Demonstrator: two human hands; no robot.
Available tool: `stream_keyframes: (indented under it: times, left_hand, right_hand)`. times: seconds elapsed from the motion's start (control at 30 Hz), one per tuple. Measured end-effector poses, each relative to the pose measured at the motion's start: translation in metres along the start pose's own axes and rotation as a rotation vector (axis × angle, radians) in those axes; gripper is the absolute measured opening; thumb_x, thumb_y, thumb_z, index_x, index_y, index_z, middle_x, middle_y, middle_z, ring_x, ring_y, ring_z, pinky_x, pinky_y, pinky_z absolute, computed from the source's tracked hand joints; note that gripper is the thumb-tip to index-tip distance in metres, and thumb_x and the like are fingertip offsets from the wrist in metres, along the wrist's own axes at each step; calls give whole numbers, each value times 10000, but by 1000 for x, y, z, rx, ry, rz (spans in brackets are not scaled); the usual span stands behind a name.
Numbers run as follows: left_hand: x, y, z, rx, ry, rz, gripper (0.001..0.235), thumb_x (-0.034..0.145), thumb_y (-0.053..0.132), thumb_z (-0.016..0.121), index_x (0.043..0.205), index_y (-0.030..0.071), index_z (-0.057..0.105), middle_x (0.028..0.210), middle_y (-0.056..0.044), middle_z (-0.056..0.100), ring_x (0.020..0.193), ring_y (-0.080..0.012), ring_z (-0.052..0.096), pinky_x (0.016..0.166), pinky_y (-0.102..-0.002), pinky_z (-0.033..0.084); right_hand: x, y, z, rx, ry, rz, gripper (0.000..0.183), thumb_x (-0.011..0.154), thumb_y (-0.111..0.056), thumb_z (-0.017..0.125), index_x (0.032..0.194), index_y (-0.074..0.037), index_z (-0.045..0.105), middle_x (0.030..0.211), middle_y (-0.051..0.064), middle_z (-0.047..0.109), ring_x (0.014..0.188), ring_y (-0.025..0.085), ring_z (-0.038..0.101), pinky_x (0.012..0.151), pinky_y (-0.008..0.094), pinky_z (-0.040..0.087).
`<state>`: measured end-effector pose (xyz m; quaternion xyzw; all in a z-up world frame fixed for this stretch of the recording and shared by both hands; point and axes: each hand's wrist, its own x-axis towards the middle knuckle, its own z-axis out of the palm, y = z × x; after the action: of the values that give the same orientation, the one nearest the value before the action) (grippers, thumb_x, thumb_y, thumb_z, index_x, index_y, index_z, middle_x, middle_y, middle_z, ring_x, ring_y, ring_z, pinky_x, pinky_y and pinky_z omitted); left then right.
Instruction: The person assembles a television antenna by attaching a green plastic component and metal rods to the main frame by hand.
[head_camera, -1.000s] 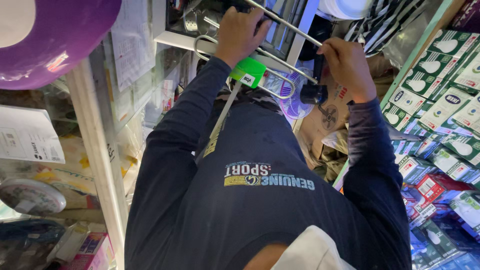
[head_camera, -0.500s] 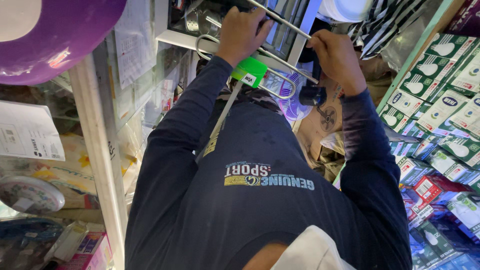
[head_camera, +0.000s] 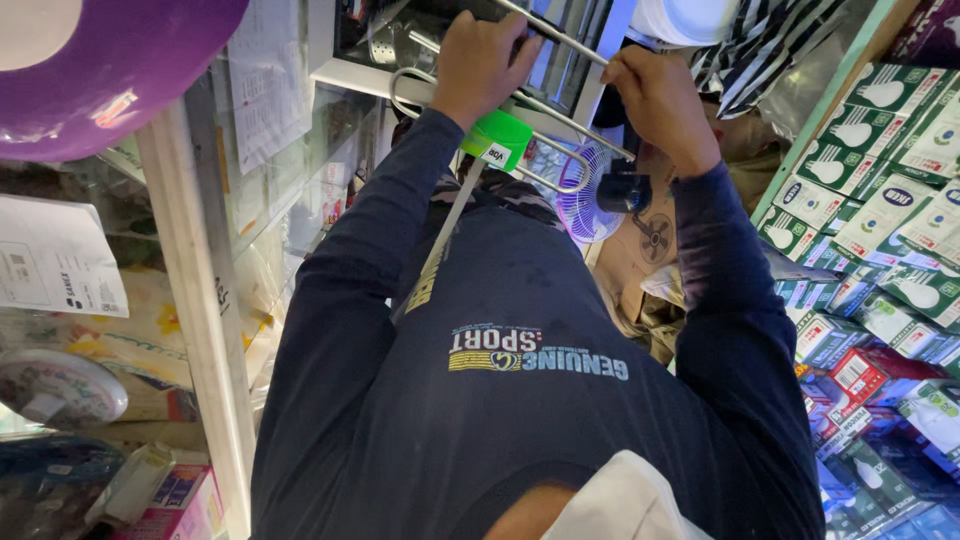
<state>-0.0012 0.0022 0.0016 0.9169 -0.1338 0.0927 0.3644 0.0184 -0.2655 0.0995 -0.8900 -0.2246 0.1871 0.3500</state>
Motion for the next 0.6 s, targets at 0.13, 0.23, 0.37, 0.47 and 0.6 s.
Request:
stream_keyframes:
  times: [0.13, 0.23, 0.37, 0.47, 0.6]
  left_hand:
    - [0, -1, 2, -16, -17, -2, 224, 997, 322, 707, 920, 114, 676, 679, -70, 693, 586, -319, 612, 664, -464, 427]
    - [-1, -1, 3, -3, 20, 3, 228, 980, 338, 712, 911, 122, 685, 703, -52, 710, 599, -330, 617, 649, -447, 430]
    - [2, -2, 4, -69, -49, -30, 232, 972, 344, 721, 878, 133, 701, 671, -46, 704, 603, -309, 655, 656, -467, 444]
    - [5, 6, 2, -47, -57, -65, 282, 959, 370, 737, 823, 126, 697, 646, -55, 692, 588, -315, 652, 653, -470, 456]
    - [3, 11, -1, -43, -24, -62, 267, 946, 354, 736, 850, 106, 715, 662, -71, 701, 593, -313, 674, 612, -461, 494]
  right_hand:
    - [2, 1, 2, -11, 6, 26, 206, 1120, -164, 604, 1029, -29, 730, 736, 163, 609, 655, 344, 614, 634, 431, 459]
    - [0, 2, 2, -29, 11, -35, 203, 1140, -157, 593, 1030, -42, 718, 777, 148, 642, 711, 358, 639, 667, 446, 477]
    - [-7, -12, 7, -270, 185, -133, 173, 1087, -177, 645, 1002, -53, 730, 850, 152, 676, 771, 388, 661, 676, 476, 506]
    - [-23, -21, 1, -419, 336, -88, 167, 1057, -218, 692, 1019, -59, 724, 901, 151, 690, 805, 390, 665, 683, 493, 505]
    - [-77, 5, -5, -201, 696, -7, 142, 1111, -116, 624, 1159, -12, 708, 1047, 149, 708, 946, 332, 694, 817, 436, 545]
